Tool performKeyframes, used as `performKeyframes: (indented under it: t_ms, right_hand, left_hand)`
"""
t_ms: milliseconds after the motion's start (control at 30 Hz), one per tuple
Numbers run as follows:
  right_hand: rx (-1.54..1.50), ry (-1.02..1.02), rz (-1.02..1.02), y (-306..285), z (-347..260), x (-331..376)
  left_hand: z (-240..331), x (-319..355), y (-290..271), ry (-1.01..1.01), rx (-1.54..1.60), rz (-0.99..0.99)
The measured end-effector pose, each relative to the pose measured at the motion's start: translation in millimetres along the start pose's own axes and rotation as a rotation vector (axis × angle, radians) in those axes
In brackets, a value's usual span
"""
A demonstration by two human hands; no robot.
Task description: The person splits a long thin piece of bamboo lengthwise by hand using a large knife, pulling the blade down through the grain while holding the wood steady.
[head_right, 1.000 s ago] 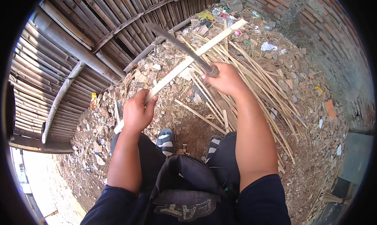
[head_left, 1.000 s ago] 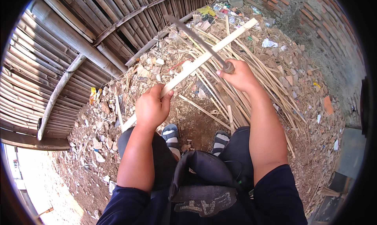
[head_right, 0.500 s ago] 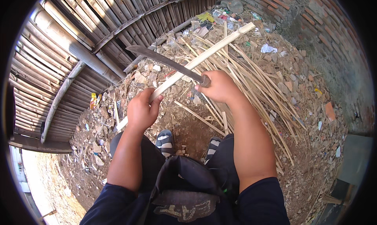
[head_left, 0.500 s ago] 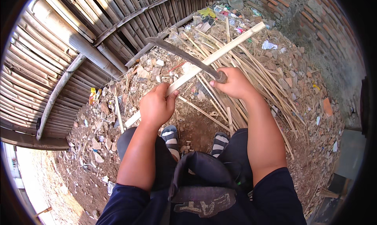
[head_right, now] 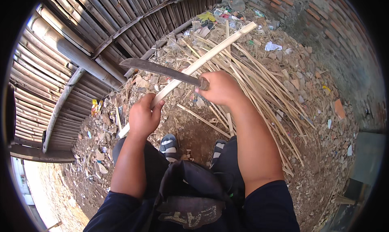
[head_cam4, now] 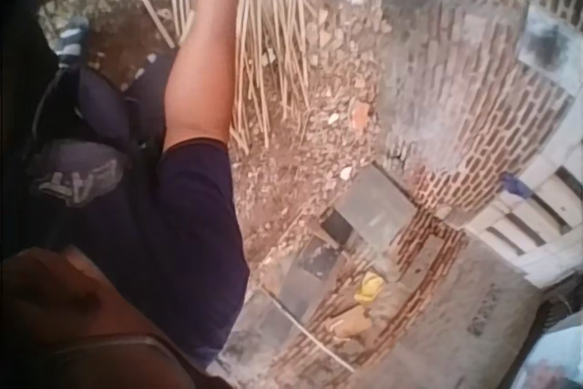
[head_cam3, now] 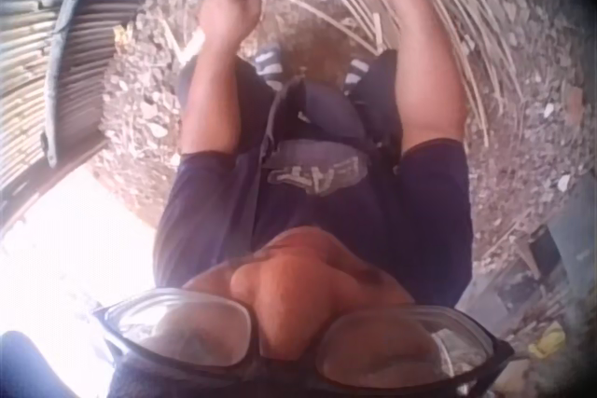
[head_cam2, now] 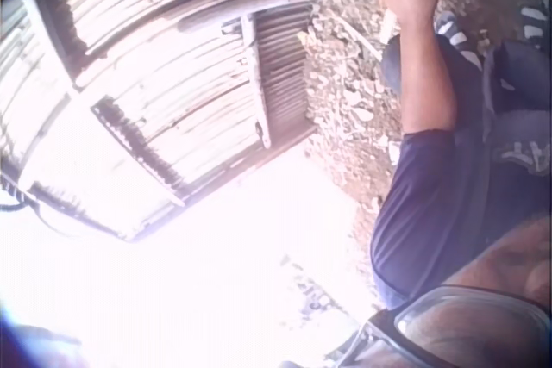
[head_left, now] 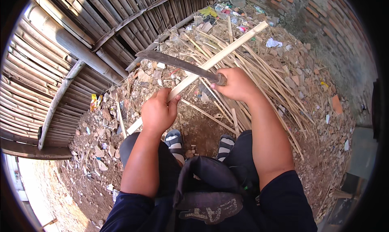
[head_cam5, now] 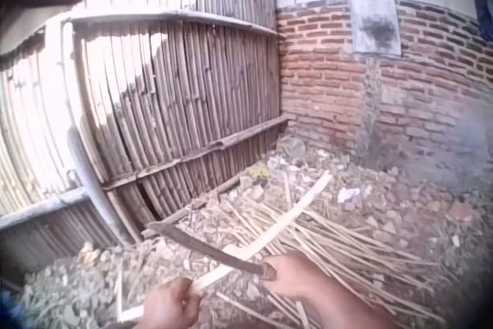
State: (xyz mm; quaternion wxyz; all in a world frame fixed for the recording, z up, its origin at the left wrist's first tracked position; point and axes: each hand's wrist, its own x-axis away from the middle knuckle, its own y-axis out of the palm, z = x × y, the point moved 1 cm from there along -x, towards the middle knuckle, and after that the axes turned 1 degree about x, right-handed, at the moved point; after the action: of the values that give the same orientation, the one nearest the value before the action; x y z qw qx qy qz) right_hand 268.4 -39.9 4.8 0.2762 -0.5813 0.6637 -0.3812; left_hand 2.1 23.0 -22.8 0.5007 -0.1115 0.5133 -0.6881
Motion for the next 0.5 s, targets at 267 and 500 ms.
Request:
performKeyframes:
  t_ms: [267,500]
  right_hand:
    - [-0.106,0.027,0.023,-0.9,13.5,-0.2]
    - [-0.248,0.085,0.261,-10.5,50.6,-5.9]
  left_hand:
    - [6.4,-5.1,-0.1,0.013,0.021,-0.005]
    - [-1.6,-0.1,-12.4,-0.039,-0.003,-0.025]
